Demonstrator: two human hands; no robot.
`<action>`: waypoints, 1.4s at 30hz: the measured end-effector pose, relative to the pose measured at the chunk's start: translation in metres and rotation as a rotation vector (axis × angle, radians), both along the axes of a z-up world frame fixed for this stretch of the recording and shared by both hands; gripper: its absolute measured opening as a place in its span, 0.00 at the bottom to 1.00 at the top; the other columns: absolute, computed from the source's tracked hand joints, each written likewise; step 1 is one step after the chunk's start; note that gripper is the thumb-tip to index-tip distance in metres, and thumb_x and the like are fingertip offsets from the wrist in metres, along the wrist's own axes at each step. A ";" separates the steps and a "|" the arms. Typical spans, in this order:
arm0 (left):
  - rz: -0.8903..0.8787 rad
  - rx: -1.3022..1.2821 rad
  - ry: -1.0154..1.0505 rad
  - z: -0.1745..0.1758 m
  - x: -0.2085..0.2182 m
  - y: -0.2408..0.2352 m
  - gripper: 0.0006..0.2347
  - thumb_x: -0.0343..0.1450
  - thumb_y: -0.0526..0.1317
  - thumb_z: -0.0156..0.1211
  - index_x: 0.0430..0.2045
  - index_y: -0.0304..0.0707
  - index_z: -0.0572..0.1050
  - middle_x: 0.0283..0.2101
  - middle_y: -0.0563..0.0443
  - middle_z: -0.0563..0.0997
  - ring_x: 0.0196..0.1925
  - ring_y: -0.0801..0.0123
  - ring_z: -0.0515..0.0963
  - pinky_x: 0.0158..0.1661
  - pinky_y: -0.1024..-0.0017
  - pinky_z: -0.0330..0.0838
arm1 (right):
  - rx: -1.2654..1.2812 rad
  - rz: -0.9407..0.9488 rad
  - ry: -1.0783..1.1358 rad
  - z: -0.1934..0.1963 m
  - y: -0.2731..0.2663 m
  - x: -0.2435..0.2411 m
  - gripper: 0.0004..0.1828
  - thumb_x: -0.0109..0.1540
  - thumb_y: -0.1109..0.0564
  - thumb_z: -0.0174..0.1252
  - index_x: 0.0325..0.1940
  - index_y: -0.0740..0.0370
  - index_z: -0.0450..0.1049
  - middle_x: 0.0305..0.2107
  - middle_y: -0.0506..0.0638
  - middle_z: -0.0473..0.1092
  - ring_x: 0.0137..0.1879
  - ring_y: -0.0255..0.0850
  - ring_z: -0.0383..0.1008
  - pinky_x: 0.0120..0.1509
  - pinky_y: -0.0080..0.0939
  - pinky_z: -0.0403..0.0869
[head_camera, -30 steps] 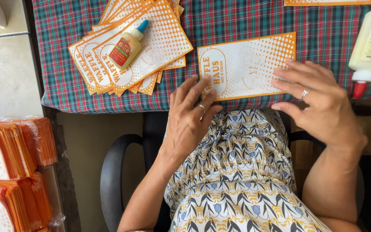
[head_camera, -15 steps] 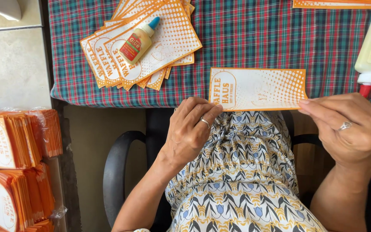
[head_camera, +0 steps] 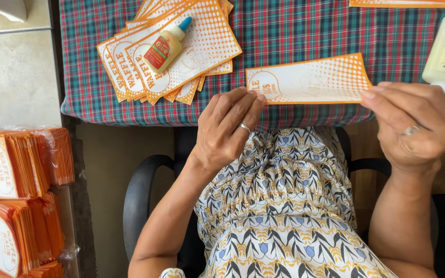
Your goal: Folding and gluing paper sleeves for food packaging
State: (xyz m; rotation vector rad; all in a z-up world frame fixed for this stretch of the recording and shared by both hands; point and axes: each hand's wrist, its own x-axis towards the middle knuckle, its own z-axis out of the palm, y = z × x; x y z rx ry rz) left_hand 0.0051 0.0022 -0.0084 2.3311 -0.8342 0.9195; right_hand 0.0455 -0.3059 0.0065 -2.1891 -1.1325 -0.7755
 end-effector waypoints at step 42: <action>0.365 -0.034 0.367 -0.010 0.022 -0.151 0.17 0.72 0.32 0.59 0.57 0.30 0.75 0.62 0.37 0.77 0.71 0.46 0.71 0.75 0.42 0.57 | -0.546 -0.086 0.602 -0.014 -0.015 0.041 0.50 0.58 0.45 0.54 0.82 0.62 0.48 0.79 0.56 0.47 0.82 0.74 0.38 0.72 0.90 0.36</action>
